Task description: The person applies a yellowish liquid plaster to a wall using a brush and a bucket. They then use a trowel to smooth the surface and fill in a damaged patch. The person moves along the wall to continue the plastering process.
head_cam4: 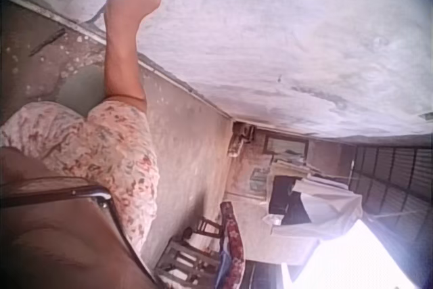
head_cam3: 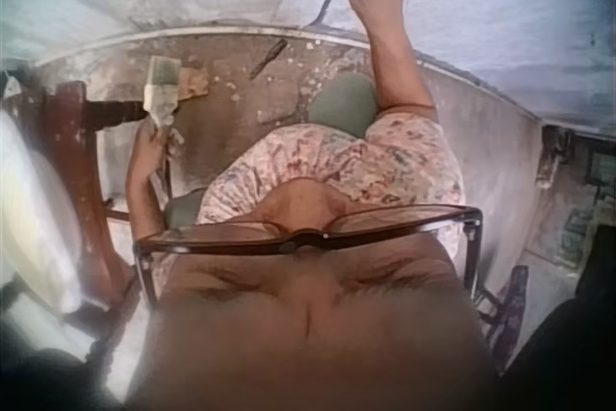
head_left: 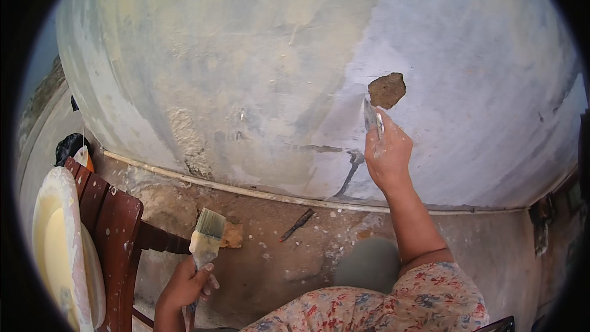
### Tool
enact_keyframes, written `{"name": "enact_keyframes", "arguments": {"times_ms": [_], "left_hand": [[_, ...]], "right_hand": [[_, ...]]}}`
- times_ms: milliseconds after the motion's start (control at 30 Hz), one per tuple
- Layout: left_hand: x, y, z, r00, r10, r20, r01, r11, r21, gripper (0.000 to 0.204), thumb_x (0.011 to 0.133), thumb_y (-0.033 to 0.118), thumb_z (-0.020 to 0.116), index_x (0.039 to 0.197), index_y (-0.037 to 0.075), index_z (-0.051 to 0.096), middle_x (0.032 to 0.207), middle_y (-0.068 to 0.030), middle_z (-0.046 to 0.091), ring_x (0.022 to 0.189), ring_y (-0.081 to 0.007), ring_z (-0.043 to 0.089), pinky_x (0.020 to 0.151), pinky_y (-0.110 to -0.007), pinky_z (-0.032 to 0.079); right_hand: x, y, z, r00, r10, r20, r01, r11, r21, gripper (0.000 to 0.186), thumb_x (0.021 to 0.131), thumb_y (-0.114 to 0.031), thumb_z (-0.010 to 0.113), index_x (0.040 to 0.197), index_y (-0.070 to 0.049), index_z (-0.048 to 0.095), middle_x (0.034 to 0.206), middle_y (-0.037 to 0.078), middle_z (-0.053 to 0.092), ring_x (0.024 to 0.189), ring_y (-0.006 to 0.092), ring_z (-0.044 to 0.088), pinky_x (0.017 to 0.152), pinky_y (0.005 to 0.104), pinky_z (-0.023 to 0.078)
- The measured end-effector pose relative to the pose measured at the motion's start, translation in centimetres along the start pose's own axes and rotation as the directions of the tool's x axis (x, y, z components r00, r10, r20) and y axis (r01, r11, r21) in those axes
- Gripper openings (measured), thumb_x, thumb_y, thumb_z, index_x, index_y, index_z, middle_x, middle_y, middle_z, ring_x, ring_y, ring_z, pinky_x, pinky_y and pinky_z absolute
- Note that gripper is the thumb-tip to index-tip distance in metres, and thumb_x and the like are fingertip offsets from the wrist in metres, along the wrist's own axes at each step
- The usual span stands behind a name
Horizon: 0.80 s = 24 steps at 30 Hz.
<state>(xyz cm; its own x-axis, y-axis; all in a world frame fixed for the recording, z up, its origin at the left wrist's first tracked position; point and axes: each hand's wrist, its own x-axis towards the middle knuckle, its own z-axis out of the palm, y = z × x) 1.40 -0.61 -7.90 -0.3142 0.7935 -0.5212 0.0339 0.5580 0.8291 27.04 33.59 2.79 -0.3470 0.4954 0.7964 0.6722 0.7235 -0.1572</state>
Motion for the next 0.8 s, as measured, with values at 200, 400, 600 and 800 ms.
{"name": "enact_keyframes", "arguments": {"times_ms": [200, 400, 600, 800], "left_hand": [[-0.2, -0.2, -0.2, 1.000, 0.007, -0.002, -0.007, 1.000, -0.002, 0.024, 0.102, 0.019, 0.051, 0.117, 0.001, 0.051, 0.075, -0.0095, 0.067, 0.055, -0.0128, 0.060, 0.047, -0.029, 0.051], [0.0, -0.2, -0.1, 1.000, -0.003, -0.004, 0.003, 1.000, 0.000, 0.024, 0.102, 0.020, 0.051, 0.116, 0.000, 0.051, 0.072, -0.0094, 0.066, 0.053, -0.0135, 0.060, 0.046, -0.029, 0.050], [0.7, 0.1, 0.3, 0.999, -0.025, 0.020, 0.025, 1.000, -0.001, 0.025, 0.101, 0.018, 0.051, 0.118, 0.000, 0.051, 0.072, -0.0089, 0.065, 0.053, -0.0135, 0.059, 0.046, -0.029, 0.050], [1.3, -0.2, 0.4, 0.999, -0.028, 0.047, 0.027, 1.000, 0.013, 0.026, 0.101, 0.019, 0.052, 0.118, 0.000, 0.051, 0.073, -0.0090, 0.066, 0.055, -0.0139, 0.060, 0.047, -0.029, 0.050]], "right_hand": [[2.2, 2.1, -5.0, 0.974, 0.220, 0.058, -0.226, 0.904, 0.364, 0.031, 0.082, 0.001, 0.061, 0.112, -0.004, 0.069, 0.088, 0.018, 0.070, 0.086, 0.0337, 0.067, 0.076, 0.0378, 0.052], [6.2, 1.5, -6.5, 0.905, -0.424, 0.032, 0.425, 0.903, -0.057, 0.034, 0.073, 0.006, 0.060, 0.101, -0.008, 0.073, 0.092, 0.011, 0.072, 0.084, 0.0318, 0.067, 0.073, 0.0383, 0.052], [9.1, 0.7, -6.5, 0.954, -0.213, 0.210, 0.228, 0.972, -0.050, 0.026, 0.074, -0.001, 0.065, 0.097, -0.008, 0.074, 0.087, 0.012, 0.072, 0.078, 0.0336, 0.066, 0.071, 0.0403, 0.052], [12.3, 1.1, -7.4, 0.915, -0.197, 0.352, 0.256, 0.958, -0.129, 0.015, 0.078, -0.004, 0.067, 0.092, -0.004, 0.071, 0.077, 0.018, 0.068, 0.073, 0.0368, 0.063, 0.067, 0.0443, 0.049]]}}
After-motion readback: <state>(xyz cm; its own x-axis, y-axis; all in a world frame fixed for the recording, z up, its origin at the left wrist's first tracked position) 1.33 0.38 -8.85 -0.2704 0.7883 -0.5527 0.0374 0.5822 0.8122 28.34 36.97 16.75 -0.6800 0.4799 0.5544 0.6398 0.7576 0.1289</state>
